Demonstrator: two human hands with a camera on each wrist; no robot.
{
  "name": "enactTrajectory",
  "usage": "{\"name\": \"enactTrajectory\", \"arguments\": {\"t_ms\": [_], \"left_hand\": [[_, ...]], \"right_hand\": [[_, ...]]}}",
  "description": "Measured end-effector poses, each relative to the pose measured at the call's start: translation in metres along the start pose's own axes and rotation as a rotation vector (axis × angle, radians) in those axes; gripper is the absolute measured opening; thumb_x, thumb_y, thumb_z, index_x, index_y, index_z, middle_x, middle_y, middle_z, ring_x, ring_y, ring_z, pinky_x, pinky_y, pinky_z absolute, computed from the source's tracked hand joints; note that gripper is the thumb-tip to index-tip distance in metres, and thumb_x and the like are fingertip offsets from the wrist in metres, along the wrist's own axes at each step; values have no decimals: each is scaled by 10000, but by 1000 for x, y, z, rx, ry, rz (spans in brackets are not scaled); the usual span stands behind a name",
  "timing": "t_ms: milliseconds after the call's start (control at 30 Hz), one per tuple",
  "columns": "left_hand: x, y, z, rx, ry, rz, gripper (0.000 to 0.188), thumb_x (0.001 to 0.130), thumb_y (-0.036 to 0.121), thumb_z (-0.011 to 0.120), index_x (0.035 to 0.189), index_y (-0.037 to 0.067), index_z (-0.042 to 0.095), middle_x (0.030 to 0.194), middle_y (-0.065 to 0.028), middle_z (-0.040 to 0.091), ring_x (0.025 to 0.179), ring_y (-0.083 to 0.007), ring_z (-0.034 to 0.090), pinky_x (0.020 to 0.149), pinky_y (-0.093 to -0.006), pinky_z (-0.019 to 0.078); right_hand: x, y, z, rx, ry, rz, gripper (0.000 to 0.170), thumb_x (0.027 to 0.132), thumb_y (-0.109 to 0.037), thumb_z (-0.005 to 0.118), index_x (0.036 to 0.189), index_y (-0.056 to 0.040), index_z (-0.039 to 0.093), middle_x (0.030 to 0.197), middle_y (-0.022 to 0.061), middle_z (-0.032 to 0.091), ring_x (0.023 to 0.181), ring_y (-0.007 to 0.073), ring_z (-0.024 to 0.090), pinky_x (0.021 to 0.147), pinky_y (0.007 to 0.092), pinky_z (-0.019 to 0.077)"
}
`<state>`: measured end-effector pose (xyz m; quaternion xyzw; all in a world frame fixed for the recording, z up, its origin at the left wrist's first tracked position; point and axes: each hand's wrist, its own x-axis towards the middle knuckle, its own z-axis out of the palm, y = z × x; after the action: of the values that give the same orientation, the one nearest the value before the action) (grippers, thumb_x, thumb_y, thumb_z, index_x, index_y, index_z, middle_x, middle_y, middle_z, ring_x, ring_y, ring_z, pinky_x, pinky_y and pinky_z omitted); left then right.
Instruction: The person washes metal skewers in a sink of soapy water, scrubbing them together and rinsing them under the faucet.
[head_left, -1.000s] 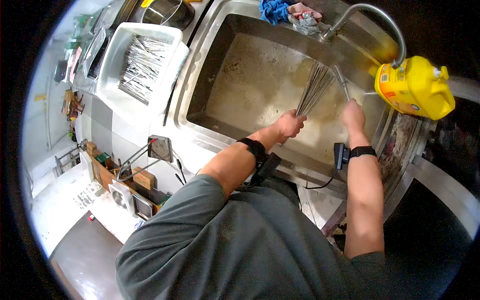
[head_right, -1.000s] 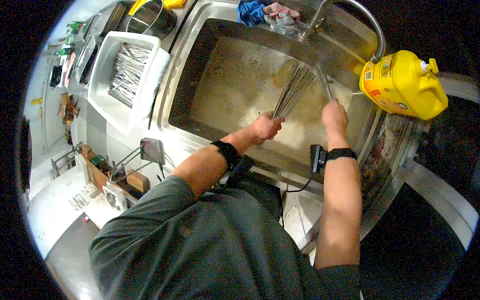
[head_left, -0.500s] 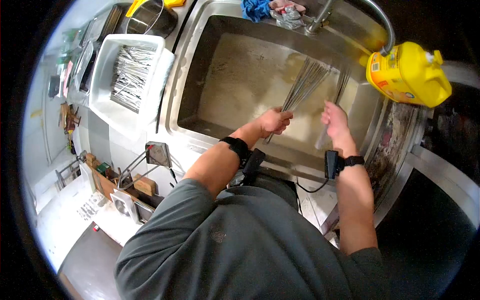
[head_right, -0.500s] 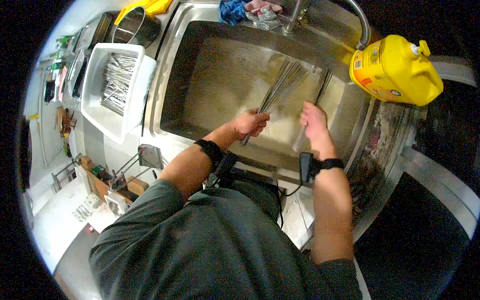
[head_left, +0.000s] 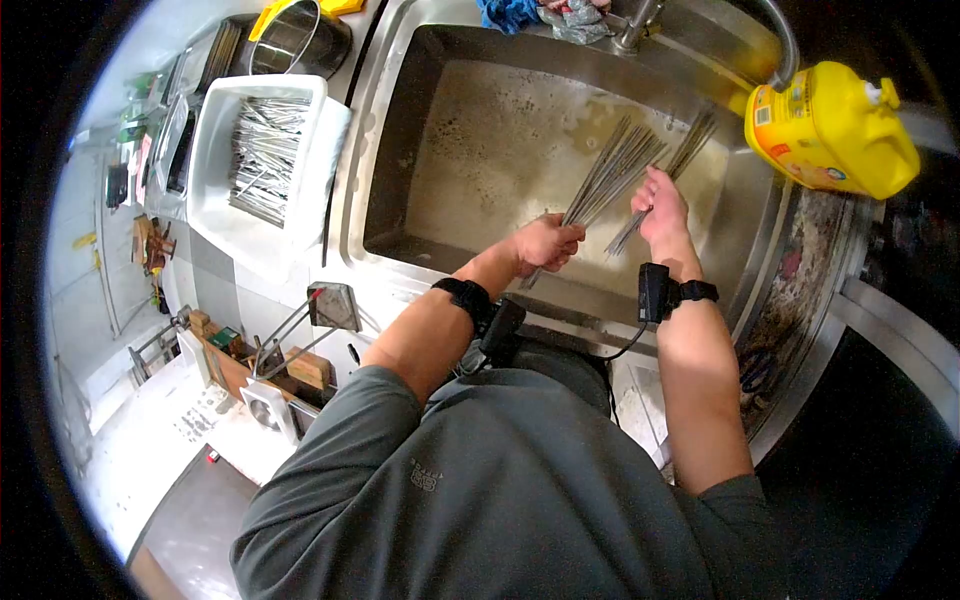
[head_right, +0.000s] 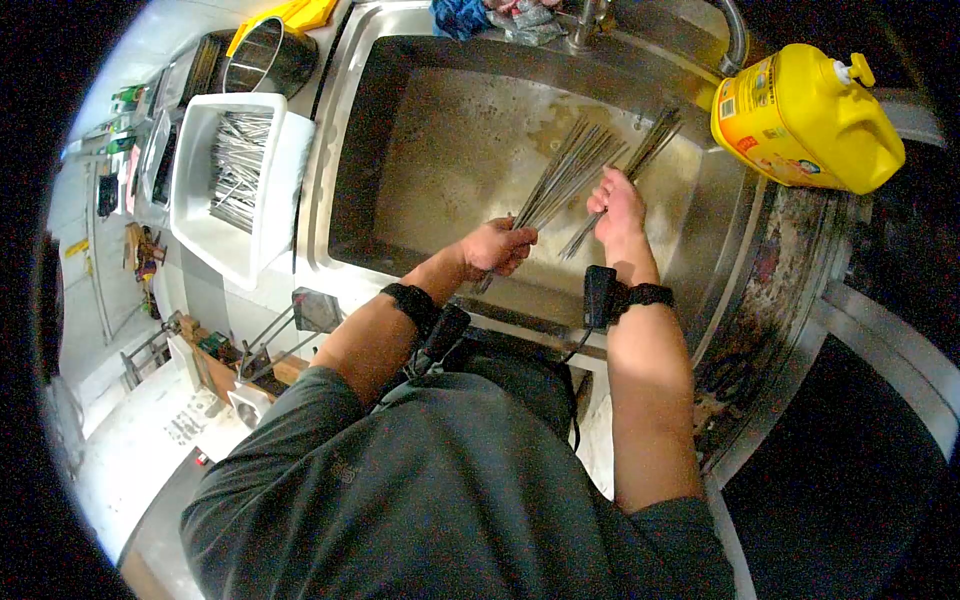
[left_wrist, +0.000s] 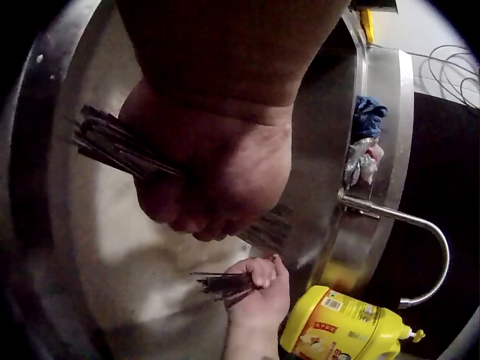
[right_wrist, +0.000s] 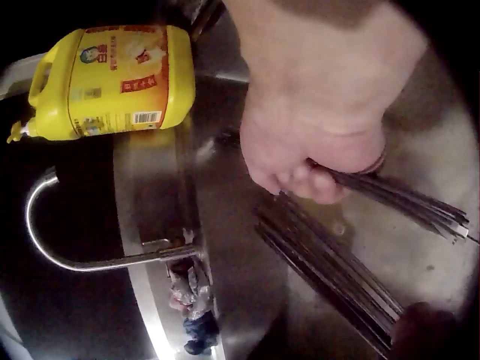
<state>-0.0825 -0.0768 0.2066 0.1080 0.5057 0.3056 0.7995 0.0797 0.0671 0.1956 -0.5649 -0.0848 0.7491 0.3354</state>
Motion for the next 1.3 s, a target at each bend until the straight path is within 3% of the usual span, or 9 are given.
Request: {"name": "enactTrajectory", "arguments": {"t_ms": [333, 633, 833, 933, 1033, 1133, 1200, 1233, 1300], "left_hand": [[-3, 1, 3, 6, 57, 95, 204, 876, 263, 554, 792, 96, 473, 599, 10, 439, 456, -105, 405, 384, -265, 322], [-9, 8, 0, 57, 111, 53, 206, 874, 263, 536, 783, 88, 475, 589, 5, 440, 457, -112, 413, 387, -272, 325], [-18, 13, -3, 245, 144, 71, 215, 878, 266, 534, 825, 59, 507, 598, -5, 458, 456, -121, 413, 401, -281, 322], [-14, 4, -17, 131, 115, 54, 216, 880, 268, 535, 845, 55, 520, 601, 1, 460, 461, -119, 424, 409, -282, 324], [-12, 1, -24, 138, 159, 16, 208, 877, 269, 545, 864, 62, 527, 606, 7, 460, 474, -106, 430, 411, -266, 318], [-11, 2, -32, 25, 72, 2, 196, 872, 265, 561, 880, 71, 533, 619, 11, 469, 493, -90, 436, 410, -246, 314], [-10, 1, -32, 48, 98, -12, 189, 869, 258, 568, 886, 73, 536, 625, 11, 473, 494, -85, 437, 410, -240, 315], [-9, 2, -32, 72, 114, -19, 183, 867, 252, 574, 892, 75, 539, 631, 11, 478, 495, -79, 439, 410, -234, 317], [-7, 3, -31, 74, 139, -26, 181, 867, 245, 575, 904, 72, 538, 648, 5, 501, 494, -79, 441, 408, -234, 320]], "right_hand": [[10, -3, -3, 41, -11, -4, 186, 861, -132, 552, 751, -94, 407, 666, -14, 338, 478, 98, 297, 421, 258, 258], [25, -9, -3, 131, 66, -56, 202, 876, -157, 535, 739, -99, 399, 637, -14, 306, 479, 110, 285, 434, 263, 260], [30, -8, -11, 93, 98, -92, 165, 902, -162, 518, 795, -80, 422, 641, -12, 296, 491, 116, 275, 442, 273, 256], [30, -11, -18, 72, 171, -108, 132, 886, -125, 536, 828, -73, 429, 634, -14, 287, 487, 111, 277, 439, 279, 269], [35, -8, -30, -57, 118, -95, 152, 861, -100, 560, 782, -70, 433, 607, -7, 303, 484, 114, 301, 437, 286, 285], [52, 8, -41, -248, 232, 6, 185, 835, -96, 577, 722, -66, 433, 580, 11, 358, 467, 122, 329, 410, 290, 282], [60, 20, -47, -474, 393, 57, 246, 833, -152, 579, 666, -69, 418, 582, 35, 419, 452, 136, 352, 374, 312, 263], [71, 27, -57, -472, 391, 61, 246, 833, -152, 579, 666, -69, 418, 582, 35, 419, 452, 136, 352, 374, 312, 263], [85, 35, -72, -723, 378, 101, 292, 832, -231, 587, 666, -37, 446, 604, 65, 463, 456, 178, 403, 383, 356, 311]]}}
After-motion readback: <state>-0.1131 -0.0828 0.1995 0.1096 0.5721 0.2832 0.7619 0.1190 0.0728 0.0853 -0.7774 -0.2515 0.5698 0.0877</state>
